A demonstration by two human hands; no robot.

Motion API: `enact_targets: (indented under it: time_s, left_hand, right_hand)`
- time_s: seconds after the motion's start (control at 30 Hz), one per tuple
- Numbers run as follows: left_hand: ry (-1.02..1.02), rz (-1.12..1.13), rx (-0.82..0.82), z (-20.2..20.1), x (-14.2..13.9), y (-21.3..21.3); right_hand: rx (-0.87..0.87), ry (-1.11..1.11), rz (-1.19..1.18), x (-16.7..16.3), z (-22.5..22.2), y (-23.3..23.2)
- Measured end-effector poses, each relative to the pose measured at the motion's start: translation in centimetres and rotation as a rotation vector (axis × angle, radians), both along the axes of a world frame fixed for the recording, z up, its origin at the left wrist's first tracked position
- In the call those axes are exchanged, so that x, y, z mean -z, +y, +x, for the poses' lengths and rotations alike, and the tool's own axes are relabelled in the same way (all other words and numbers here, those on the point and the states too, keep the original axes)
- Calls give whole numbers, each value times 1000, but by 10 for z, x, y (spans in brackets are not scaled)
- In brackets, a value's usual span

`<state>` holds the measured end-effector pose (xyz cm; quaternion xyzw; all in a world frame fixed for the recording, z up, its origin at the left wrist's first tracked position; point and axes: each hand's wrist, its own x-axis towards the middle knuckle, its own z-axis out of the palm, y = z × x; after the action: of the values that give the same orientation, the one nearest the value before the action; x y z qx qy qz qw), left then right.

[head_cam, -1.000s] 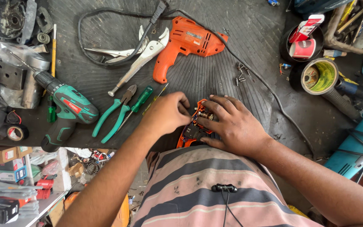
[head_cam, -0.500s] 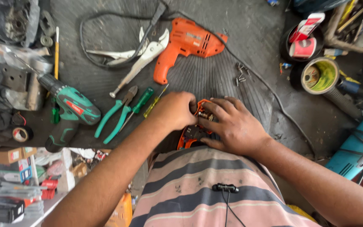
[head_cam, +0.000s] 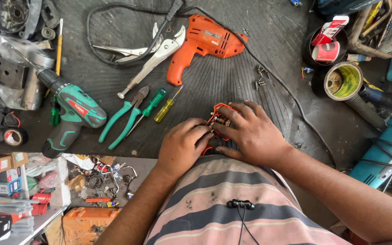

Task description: The person repairs a disassembled orange power drill on a cluttered workbench, handling its open housing, motor and wires. They use pliers to work on the wiring, manipulate small internal components by hand, and reposition the drill body while working on its parts.

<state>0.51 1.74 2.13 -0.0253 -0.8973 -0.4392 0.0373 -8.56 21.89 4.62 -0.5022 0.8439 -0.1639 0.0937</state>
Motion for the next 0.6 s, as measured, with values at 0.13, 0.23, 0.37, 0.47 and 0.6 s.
enact_targets:
  time_s: [0.13,0.23,0.37,0.47,0.6]
  left_hand:
    - [-217,-11,-176,-6,0,12]
    - [-420,-74,-200,-17,-1,13]
    - [-551,-100,-173,-34,-6,10]
    - [-655,-36,-136,-42,-8,3]
    - [-629,-1,-131,-40,-9,2]
  right_hand:
    - [-34,-86,-72,-1,-3,5]
    - [1,-142,-79,-1,-4,6]
    - [0,-146,-59,-3,-4,7]
    - [10,-152,-40,-4,-6,8]
    - [-11,-143,-42,-3,-7,7]
